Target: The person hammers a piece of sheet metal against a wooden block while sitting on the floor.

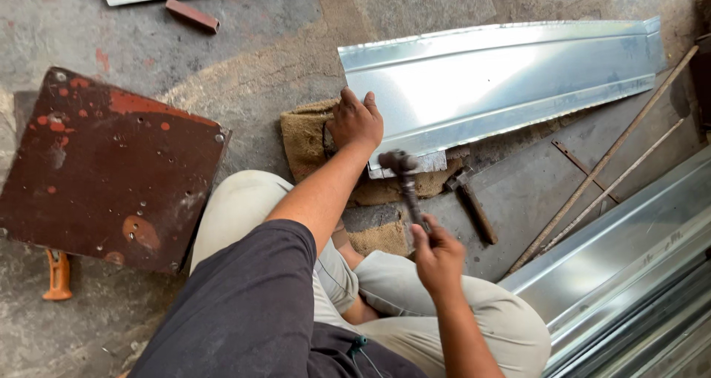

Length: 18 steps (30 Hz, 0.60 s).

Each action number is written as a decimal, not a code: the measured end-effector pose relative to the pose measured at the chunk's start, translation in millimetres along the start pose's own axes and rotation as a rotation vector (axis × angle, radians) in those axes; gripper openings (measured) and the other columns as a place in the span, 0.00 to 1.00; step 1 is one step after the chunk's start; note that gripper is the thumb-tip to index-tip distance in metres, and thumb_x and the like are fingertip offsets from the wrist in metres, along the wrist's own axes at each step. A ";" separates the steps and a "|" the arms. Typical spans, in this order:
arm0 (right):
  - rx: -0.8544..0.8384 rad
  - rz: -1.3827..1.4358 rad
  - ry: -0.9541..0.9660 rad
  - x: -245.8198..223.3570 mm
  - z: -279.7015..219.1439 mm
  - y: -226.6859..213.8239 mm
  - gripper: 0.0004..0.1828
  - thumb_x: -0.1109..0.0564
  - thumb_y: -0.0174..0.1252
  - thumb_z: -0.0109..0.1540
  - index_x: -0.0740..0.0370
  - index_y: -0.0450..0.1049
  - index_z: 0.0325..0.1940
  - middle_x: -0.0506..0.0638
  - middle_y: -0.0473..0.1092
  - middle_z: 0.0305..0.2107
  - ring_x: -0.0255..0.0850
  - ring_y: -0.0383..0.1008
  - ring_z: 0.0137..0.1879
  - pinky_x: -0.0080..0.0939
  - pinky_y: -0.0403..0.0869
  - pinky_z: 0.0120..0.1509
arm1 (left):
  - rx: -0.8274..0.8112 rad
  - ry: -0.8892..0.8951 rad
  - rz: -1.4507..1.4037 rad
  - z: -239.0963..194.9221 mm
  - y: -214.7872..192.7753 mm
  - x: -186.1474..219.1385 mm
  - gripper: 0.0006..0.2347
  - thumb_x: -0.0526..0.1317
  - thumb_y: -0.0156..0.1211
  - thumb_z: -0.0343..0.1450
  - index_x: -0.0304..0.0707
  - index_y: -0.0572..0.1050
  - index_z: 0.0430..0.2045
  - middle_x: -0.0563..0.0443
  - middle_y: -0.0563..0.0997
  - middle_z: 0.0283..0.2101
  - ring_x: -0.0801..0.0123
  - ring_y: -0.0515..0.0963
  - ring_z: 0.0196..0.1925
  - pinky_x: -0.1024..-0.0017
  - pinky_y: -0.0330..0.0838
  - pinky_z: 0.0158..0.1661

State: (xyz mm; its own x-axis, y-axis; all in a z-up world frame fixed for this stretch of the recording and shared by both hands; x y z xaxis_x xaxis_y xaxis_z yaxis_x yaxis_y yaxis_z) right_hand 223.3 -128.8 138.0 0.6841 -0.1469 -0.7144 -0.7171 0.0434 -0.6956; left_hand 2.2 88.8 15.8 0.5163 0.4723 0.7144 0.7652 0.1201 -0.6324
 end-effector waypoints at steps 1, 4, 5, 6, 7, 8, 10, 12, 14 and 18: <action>0.035 0.023 -0.037 -12.8 -0.9 -15.3 0.19 0.56 0.64 0.64 0.64 0.79 0.58 0.48 0.72 0.23 0.29 0.68 0.27 0.30 0.67 0.30 | -0.018 -0.014 -0.013 -3.8 3.4 -1.3 0.22 0.55 0.34 0.78 0.35 0.60 0.54 0.41 0.74 0.56 0.50 0.73 0.58 0.44 0.66 0.50; 0.114 0.461 -0.243 -63.0 0.3 -57.9 0.20 0.55 0.60 0.69 0.66 0.72 0.63 0.54 0.76 0.38 0.30 0.70 0.28 0.31 0.71 0.31 | -0.038 -0.019 0.030 -1.1 8.3 -3.3 0.21 0.55 0.33 0.79 0.36 0.61 0.53 0.41 0.76 0.54 0.51 0.75 0.58 0.46 0.67 0.51; 0.127 0.673 -0.288 -76.7 -3.1 -74.7 0.21 0.54 0.58 0.69 0.65 0.71 0.63 0.58 0.80 0.46 0.31 0.70 0.26 0.30 0.72 0.27 | 0.050 0.012 0.031 0.8 2.2 -1.6 0.22 0.55 0.34 0.78 0.34 0.60 0.54 0.39 0.76 0.54 0.49 0.75 0.56 0.45 0.66 0.48; 0.130 0.658 -0.397 -94.7 -8.2 -92.8 0.20 0.54 0.58 0.71 0.66 0.69 0.65 0.57 0.78 0.41 0.35 0.71 0.28 0.33 0.73 0.31 | 0.139 0.044 0.034 0.3 -2.5 1.9 0.23 0.55 0.35 0.77 0.32 0.60 0.55 0.38 0.76 0.54 0.47 0.75 0.55 0.44 0.66 0.46; 0.139 0.643 -0.496 -107.9 -16.6 -106.3 0.20 0.54 0.59 0.73 0.66 0.68 0.67 0.56 0.76 0.37 0.40 0.72 0.30 0.36 0.74 0.34 | 0.220 0.078 0.044 -2.9 -7.6 3.7 0.24 0.54 0.36 0.76 0.31 0.59 0.56 0.37 0.76 0.53 0.45 0.75 0.53 0.42 0.65 0.43; 0.182 0.634 -0.574 -112.2 -18.3 -113.0 0.22 0.53 0.58 0.73 0.63 0.67 0.69 0.56 0.76 0.38 0.39 0.72 0.30 0.35 0.75 0.34 | 0.162 0.044 0.027 -0.5 -3.7 0.7 0.23 0.54 0.35 0.77 0.32 0.59 0.56 0.38 0.77 0.53 0.47 0.75 0.54 0.44 0.66 0.46; 0.246 0.478 -0.612 -100.6 -18.5 -99.5 0.21 0.54 0.60 0.71 0.62 0.69 0.67 0.56 0.75 0.36 0.38 0.72 0.30 0.34 0.74 0.35 | 0.031 -0.022 -0.008 -1.0 5.0 -3.5 0.21 0.54 0.35 0.78 0.36 0.60 0.56 0.40 0.78 0.53 0.51 0.76 0.57 0.46 0.66 0.51; 0.238 0.224 -0.554 -74.9 -8.0 -58.2 0.21 0.56 0.62 0.69 0.61 0.71 0.65 0.55 0.75 0.33 0.38 0.72 0.29 0.34 0.73 0.35 | -0.032 -0.043 -0.022 -2.1 4.4 -3.6 0.19 0.52 0.34 0.79 0.37 0.61 0.55 0.41 0.77 0.54 0.52 0.76 0.58 0.47 0.66 0.51; 0.109 -0.065 -0.409 -47.4 4.9 -6.5 0.21 0.57 0.64 0.66 0.61 0.73 0.64 0.55 0.74 0.31 0.37 0.71 0.28 0.34 0.72 0.35 | -0.023 -0.038 -0.043 1.5 0.1 0.4 0.19 0.52 0.34 0.79 0.37 0.61 0.54 0.42 0.77 0.55 0.52 0.76 0.58 0.47 0.66 0.51; -0.013 -0.211 -0.064 -24.8 5.0 12.3 0.22 0.60 0.67 0.63 0.59 0.76 0.62 0.53 0.72 0.25 0.35 0.69 0.26 0.34 0.68 0.33 | -0.013 -0.046 -0.069 -3.6 -1.7 -4.0 0.17 0.51 0.34 0.78 0.38 0.61 0.53 0.43 0.77 0.55 0.51 0.75 0.58 0.48 0.65 0.51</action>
State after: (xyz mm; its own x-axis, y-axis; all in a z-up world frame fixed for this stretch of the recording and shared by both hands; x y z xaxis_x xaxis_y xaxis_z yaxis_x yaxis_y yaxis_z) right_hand 198.2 -119.7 146.7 0.8260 -0.0882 -0.5567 -0.5585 0.0054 -0.8295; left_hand 0.1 83.6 15.1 0.4439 0.5032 0.7414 0.8036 0.1424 -0.5778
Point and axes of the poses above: each hand's wrist, its own z-axis towards the middle knuckle, its own y-axis out of the palm, x = y × z, the point moved 8 cm from there along z, towards the middle knuckle
